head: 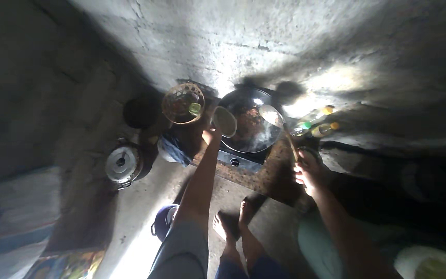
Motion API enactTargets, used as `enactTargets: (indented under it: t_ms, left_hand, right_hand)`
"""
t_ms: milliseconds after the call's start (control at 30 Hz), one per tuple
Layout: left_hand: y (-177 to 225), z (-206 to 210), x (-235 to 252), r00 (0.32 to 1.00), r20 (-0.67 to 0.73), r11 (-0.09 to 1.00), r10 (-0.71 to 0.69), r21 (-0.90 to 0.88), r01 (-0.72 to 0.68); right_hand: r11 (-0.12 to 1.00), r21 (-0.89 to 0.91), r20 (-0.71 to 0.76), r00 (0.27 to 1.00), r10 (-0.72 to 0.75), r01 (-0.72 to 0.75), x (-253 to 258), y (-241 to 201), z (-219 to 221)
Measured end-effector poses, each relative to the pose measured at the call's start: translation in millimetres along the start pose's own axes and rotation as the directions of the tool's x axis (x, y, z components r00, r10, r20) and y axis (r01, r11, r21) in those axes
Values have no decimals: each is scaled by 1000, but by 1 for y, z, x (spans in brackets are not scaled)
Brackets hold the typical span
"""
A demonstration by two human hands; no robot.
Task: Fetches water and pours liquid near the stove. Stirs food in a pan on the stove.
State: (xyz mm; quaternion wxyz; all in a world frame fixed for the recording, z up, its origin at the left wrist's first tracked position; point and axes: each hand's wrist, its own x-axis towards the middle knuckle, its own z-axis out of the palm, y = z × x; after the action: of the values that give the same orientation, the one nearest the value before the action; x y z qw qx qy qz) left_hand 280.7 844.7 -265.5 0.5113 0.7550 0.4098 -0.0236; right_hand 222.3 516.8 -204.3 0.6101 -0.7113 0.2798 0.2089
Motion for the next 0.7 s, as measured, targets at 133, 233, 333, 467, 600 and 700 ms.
enactTargets:
  t_ms: [133,233,333,467,600,700]
  left_hand:
    - [58,-7,-12,999,-6,987,34,155,-32]
    - [82,-6,-18,991,28,965,134,224,-137]
    - [100,-3,-26,973,80,925,215,304,-229]
    - [112,2,-37,932,185,831,312,423,-362]
    - [114,6,-51,900,261,713,348,550,-435]
    - [107,4,-57,877,283,656,388,584,-479]
  right_hand:
    - [1000,-6,-16,1000,-12,12,1,1,0]
    - [1000,-8,-25,1000,-6,6,1,0,2]
    - [1000,-14,-23,1000,-4,4,-1,-3,5]
    - [997,-68,-34,999,-27,25,7,-10,19]
    - [990,-136,-62,997,-48,39,44,-11,51]
    - [986,-166,-25,1000,-1,-4,64,-10,87]
